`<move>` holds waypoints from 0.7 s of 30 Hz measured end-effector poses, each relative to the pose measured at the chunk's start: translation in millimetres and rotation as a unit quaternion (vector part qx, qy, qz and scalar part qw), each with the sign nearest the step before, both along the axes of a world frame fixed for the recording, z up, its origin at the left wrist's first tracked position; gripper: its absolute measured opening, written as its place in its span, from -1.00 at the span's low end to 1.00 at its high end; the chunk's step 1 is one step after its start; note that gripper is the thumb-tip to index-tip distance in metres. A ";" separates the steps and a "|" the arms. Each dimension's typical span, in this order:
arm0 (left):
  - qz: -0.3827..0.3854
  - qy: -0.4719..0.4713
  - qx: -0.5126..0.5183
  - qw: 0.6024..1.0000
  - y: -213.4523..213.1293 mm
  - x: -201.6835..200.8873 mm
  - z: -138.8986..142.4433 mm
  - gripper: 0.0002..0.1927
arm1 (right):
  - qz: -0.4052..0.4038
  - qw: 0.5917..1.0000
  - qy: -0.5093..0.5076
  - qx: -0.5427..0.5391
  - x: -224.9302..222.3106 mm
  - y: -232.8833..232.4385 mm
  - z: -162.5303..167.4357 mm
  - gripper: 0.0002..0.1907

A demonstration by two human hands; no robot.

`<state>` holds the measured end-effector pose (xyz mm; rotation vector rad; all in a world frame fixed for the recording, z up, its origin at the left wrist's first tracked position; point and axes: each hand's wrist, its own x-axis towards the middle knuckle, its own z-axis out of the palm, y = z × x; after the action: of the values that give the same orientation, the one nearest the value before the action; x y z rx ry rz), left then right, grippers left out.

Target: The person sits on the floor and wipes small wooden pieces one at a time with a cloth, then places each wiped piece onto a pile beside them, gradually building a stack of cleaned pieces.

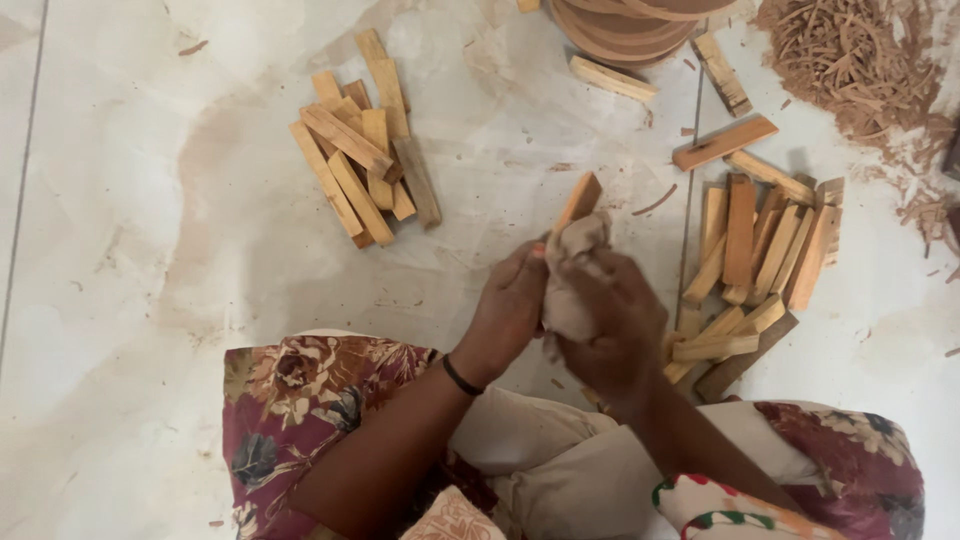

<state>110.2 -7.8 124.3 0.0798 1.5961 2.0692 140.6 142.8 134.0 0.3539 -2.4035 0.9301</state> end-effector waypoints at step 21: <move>0.047 0.322 -0.343 0.881 -44.8 -25.5 38.5 -0.58 | -0.191 0.961 -0.181 0.080 -29.5 55.3 51.7 -0.50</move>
<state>84.6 -52.6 162.8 0.4835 2.6991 1.4768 111.1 198.2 185.7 -0.2449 -2.7490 0.6677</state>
